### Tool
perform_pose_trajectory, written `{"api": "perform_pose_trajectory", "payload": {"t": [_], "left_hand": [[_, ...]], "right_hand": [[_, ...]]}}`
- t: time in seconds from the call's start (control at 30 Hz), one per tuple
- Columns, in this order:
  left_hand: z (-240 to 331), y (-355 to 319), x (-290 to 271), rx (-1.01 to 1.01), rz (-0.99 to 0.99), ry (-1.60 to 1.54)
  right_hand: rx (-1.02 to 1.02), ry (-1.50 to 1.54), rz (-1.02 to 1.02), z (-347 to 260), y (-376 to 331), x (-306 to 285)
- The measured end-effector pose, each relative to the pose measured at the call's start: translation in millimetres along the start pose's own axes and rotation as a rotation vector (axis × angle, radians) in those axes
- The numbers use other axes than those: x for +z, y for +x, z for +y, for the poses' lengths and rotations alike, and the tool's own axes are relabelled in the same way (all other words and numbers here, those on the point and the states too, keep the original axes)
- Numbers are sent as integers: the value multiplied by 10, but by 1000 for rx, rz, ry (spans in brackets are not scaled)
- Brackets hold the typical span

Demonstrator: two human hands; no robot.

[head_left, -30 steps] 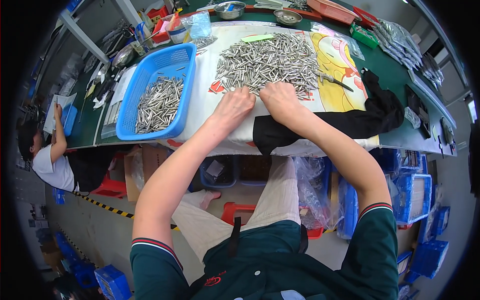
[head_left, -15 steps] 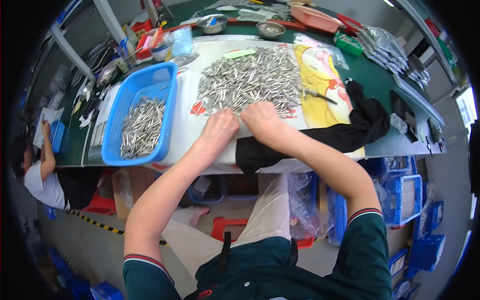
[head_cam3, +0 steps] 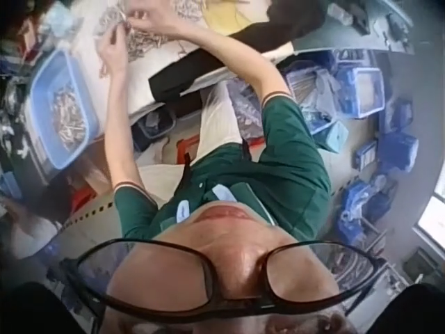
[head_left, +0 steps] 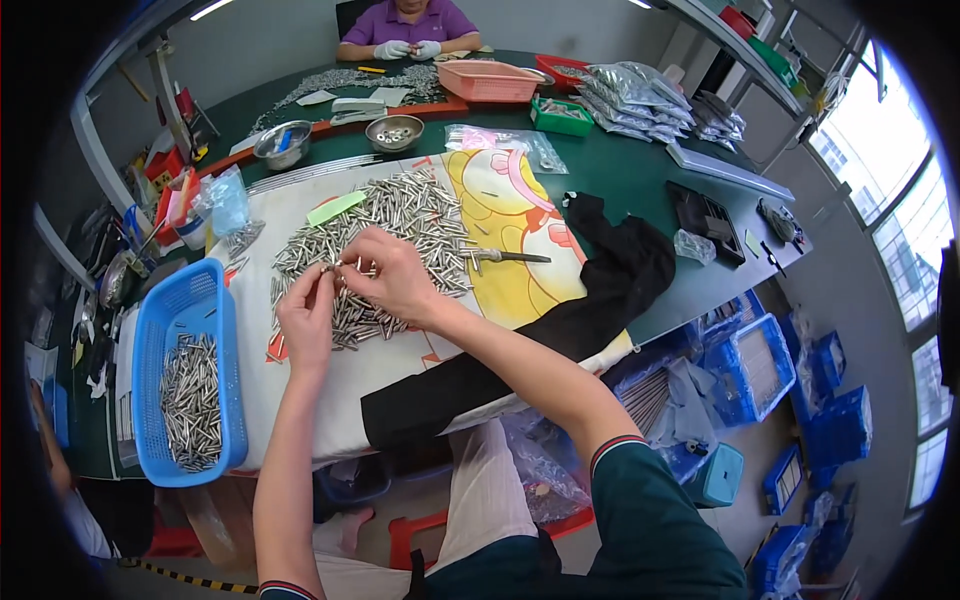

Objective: Sorting and assembling small metal pins into a component on a manufacturing workbench.

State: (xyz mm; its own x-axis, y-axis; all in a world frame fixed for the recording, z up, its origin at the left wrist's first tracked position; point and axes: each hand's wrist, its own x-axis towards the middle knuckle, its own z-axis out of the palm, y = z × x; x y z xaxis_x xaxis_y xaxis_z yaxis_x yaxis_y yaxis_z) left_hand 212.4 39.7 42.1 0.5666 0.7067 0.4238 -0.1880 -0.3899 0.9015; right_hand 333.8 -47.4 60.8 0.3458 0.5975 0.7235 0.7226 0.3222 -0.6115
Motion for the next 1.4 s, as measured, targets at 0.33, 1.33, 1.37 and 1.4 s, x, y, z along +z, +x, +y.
{"api": "perform_pose_trajectory", "payload": {"t": [0.33,1.33,1.37,1.4], "left_hand": [[7,-149,28,84,72,-9],[-78,-127,8,-179,-100,-342],[-75,-126,1,-190,-116,-332],[-68,-123,-7,-193,-114,-331]], "right_hand": [[-92,36,93,17,-170,182],[281,163,25,7,-256,181],[314,170,11,27,-267,182],[316,171,9,19,-268,180]]}}
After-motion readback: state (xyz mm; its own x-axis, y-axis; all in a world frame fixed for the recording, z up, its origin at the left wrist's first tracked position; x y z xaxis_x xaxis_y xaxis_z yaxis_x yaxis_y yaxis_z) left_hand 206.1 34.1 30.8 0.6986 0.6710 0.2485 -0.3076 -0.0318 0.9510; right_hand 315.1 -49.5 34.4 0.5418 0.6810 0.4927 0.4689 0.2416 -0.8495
